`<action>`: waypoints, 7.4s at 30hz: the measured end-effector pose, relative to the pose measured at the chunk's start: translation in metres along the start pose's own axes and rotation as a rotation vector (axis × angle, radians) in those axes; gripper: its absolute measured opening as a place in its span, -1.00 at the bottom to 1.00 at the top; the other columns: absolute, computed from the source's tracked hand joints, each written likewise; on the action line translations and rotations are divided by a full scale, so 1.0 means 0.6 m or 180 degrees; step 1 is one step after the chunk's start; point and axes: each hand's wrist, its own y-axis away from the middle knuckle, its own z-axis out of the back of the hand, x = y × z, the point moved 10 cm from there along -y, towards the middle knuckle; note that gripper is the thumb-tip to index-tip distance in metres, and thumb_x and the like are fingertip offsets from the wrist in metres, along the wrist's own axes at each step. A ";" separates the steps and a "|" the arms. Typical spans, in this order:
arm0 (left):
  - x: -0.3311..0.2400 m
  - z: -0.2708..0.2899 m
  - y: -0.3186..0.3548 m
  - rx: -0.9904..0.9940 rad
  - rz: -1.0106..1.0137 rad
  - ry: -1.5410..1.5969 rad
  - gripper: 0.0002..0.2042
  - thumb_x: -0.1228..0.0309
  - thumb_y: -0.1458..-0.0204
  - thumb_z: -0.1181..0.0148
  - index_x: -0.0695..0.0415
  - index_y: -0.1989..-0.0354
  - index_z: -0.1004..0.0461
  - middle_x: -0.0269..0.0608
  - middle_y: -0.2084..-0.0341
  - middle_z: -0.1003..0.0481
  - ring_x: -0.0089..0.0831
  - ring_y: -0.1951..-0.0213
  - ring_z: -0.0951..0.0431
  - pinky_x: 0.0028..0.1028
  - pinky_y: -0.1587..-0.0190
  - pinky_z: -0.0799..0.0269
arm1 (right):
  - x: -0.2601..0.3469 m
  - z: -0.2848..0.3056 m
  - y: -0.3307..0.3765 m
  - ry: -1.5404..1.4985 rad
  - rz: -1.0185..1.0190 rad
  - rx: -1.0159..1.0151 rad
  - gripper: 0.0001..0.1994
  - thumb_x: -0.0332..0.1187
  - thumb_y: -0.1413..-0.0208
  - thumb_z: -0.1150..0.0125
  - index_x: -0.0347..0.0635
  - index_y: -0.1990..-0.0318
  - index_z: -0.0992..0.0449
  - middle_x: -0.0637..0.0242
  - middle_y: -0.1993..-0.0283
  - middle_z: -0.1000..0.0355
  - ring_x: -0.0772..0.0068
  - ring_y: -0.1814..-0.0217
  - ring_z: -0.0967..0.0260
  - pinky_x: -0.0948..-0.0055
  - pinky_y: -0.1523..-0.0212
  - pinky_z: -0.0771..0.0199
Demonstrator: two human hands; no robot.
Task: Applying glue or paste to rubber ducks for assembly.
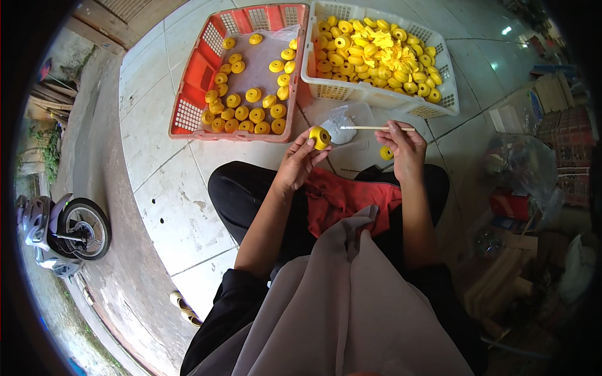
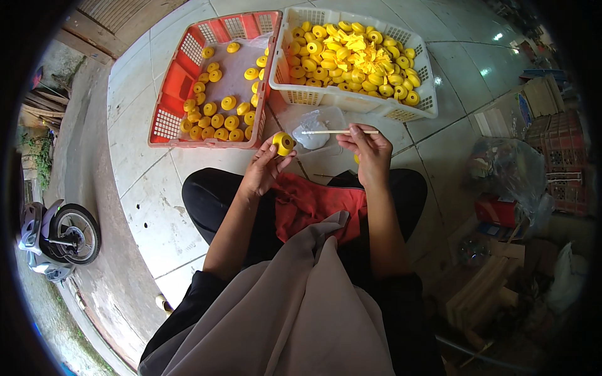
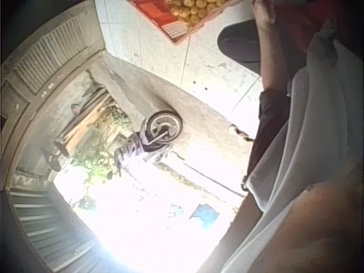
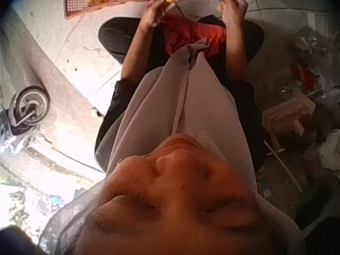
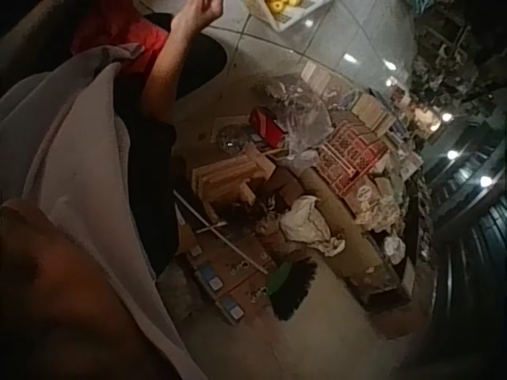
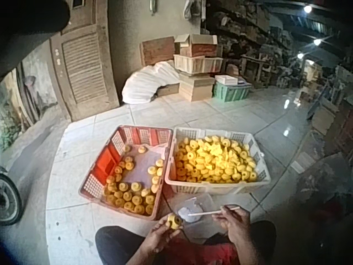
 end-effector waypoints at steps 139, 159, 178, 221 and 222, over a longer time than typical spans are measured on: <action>0.032 0.065 -0.023 -0.0591 0.0287 0.0471 -0.61 0.18 -0.03 -0.12 0.19 0.08 -0.34 -0.18 0.24 -0.43 -0.40 0.24 -0.45 -0.52 0.14 -0.43 | -0.063 -0.060 0.002 0.0206 -0.0152 0.0286 -0.87 -0.47 -0.08 -0.11 -0.39 0.28 -0.43 0.15 0.41 -0.46 0.35 0.41 -0.49 0.48 0.36 -0.56; 0.033 0.054 -0.023 -0.0421 0.0383 0.0407 -0.55 0.05 0.00 -0.10 0.20 0.13 -0.34 -0.17 0.36 -0.43 -0.44 0.31 -0.46 -0.55 0.21 -0.43 | 0.004 -0.153 0.054 0.1738 0.0969 0.1351 -0.88 -0.62 -0.03 -0.06 -0.35 0.28 -0.49 0.22 0.37 -0.51 0.53 0.31 -0.47 0.61 0.28 -0.44; 0.036 0.047 -0.020 -0.0357 0.0445 0.0260 -0.55 0.01 -0.01 -0.07 0.16 0.14 -0.33 -0.22 0.39 -0.43 -0.46 0.36 -0.46 -0.58 0.28 -0.42 | 0.003 -0.149 0.067 0.1548 0.0910 0.1316 -0.89 -0.57 -0.07 -0.08 -0.38 0.26 -0.48 0.23 0.37 -0.50 0.53 0.31 -0.46 0.59 0.24 -0.45; 0.026 0.075 -0.025 -0.0611 0.0155 0.0510 -0.64 0.21 -0.03 -0.05 0.21 0.11 -0.30 -0.13 0.26 -0.41 -0.41 0.34 -0.45 -0.66 0.37 -0.41 | -0.122 -0.075 -0.053 0.2553 0.1183 0.0550 -0.85 -0.57 0.03 -0.12 -0.30 0.27 -0.53 0.16 0.41 -0.52 0.49 0.37 -0.49 0.56 0.35 -0.43; 0.028 0.071 -0.027 -0.0601 0.0162 0.0509 -0.64 0.21 -0.03 -0.05 0.21 0.11 -0.30 -0.13 0.26 -0.41 -0.41 0.34 -0.45 -0.66 0.37 -0.41 | -0.133 -0.076 -0.058 0.2541 0.1295 0.0628 -0.84 -0.60 0.03 -0.08 -0.31 0.27 -0.53 0.14 0.39 -0.52 0.44 0.36 -0.51 0.55 0.34 -0.44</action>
